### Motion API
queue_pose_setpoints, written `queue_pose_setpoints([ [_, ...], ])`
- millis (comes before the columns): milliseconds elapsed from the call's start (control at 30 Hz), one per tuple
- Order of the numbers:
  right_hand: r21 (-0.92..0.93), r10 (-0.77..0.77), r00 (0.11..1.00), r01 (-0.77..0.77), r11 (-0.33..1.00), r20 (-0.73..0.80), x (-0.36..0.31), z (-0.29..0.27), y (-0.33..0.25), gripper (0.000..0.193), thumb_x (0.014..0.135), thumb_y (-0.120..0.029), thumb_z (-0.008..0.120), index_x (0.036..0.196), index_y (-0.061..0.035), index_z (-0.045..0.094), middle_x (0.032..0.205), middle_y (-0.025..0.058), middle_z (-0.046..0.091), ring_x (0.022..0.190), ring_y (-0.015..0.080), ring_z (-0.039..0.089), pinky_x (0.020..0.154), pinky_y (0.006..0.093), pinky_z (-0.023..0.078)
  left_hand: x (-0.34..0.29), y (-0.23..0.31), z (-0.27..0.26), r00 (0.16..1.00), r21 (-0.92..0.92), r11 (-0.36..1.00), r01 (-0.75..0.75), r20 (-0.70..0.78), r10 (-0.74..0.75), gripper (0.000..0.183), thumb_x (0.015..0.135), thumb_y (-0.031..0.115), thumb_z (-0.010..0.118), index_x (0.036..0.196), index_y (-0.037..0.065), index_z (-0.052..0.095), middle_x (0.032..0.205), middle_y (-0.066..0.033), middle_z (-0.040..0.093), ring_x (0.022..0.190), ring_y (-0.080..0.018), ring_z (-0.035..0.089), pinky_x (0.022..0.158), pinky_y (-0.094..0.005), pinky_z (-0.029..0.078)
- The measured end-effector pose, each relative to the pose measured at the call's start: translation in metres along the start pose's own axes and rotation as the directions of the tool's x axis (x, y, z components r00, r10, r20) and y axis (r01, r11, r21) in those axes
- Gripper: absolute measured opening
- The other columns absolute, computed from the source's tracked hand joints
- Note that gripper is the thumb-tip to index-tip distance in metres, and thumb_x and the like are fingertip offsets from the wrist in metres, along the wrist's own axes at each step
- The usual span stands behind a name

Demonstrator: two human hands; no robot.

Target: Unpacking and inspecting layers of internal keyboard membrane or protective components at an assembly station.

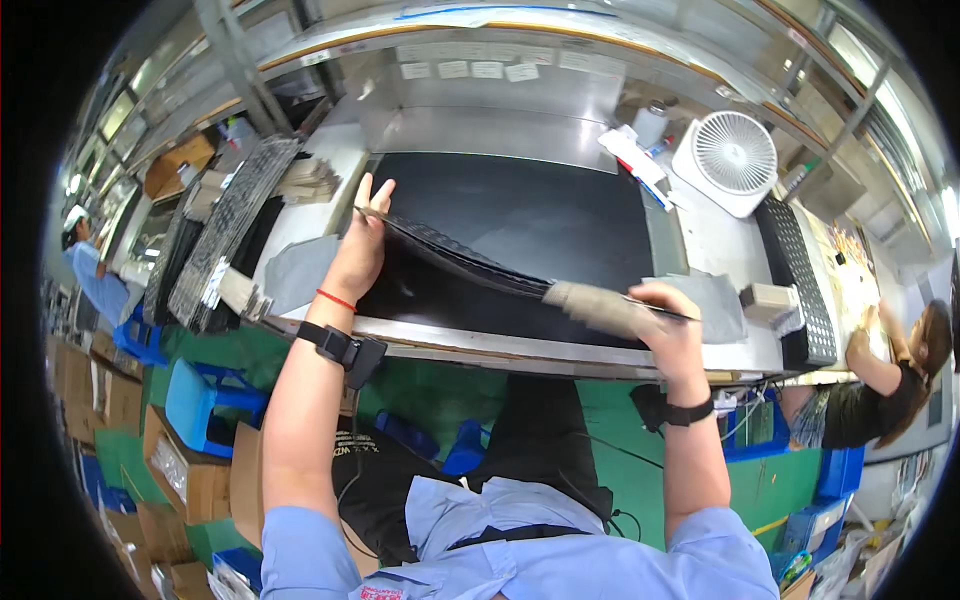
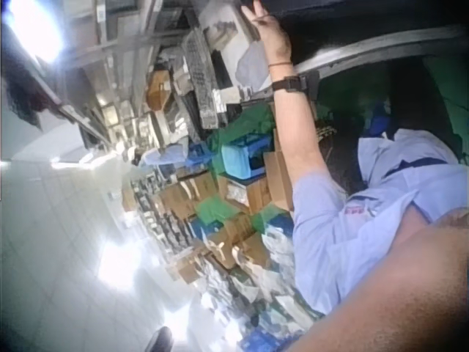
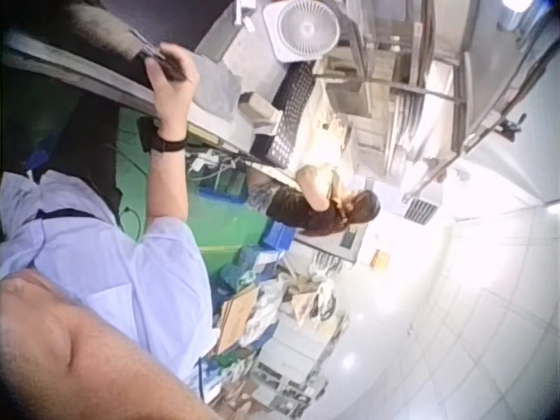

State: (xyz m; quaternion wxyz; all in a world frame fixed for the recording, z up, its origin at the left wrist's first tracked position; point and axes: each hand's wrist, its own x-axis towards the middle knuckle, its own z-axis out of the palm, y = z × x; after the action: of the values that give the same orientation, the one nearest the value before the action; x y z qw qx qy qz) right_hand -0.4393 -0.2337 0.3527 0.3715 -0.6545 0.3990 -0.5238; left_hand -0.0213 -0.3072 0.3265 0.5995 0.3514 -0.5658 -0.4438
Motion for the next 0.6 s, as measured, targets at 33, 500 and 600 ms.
queue_pose_setpoints([
  [33, -0.023, -0.019, 0.998, 0.018, 1.0, -0.055, 0.002, 0.007, 0.0, 0.028, 0.078, 0.009, 0.068, 0.105, 0.0009, 0.065, 0.094, 0.0031, 0.067, 0.087, 0.0102, 0.062, 0.079, 0.0238, 0.05, 0.01, 0.004, 0.008, 1.0, -0.109, 0.994, 0.01, -0.014, -0.012, 0.078, 0.095, 0.054, 0.048, 0.151, 0.008, 0.02, 0.144, -0.0138, 0.044, 0.135, -0.0218, 0.038, 0.114, -0.0374, 0.022],
  [500, 0.172, 0.067, 0.922, -0.001, 0.985, -0.382, 0.005, 0.019, -0.009, 0.023, 0.094, -0.016, 0.059, 0.11, 0.0001, 0.06, 0.092, 0.0027, 0.06, 0.081, 0.0089, 0.054, 0.077, 0.0237, 0.045, 0.008, 0.035, 0.03, 0.967, -0.061, 0.998, 0.032, -0.252, -0.046, 0.019, 0.095, 0.022, 0.055, 0.098, 0.005, 0.062, 0.093, -0.002, 0.06, 0.093, -0.0123, 0.057, 0.089, -0.0275, 0.042],
  [600, 0.301, 0.099, 0.892, 0.043, 0.953, -0.441, 0.008, 0.029, -0.014, 0.017, 0.096, -0.013, 0.056, 0.106, -0.0002, 0.061, 0.089, 0.0032, 0.061, 0.081, 0.0091, 0.056, 0.078, 0.0244, 0.046, 0.004, 0.036, 0.04, 0.954, -0.126, 0.986, 0.111, -0.266, -0.141, 0.02, 0.097, 0.025, 0.053, 0.095, 0.006, 0.061, 0.089, -0.0016, 0.059, 0.088, -0.0112, 0.056, 0.082, -0.0264, 0.043],
])
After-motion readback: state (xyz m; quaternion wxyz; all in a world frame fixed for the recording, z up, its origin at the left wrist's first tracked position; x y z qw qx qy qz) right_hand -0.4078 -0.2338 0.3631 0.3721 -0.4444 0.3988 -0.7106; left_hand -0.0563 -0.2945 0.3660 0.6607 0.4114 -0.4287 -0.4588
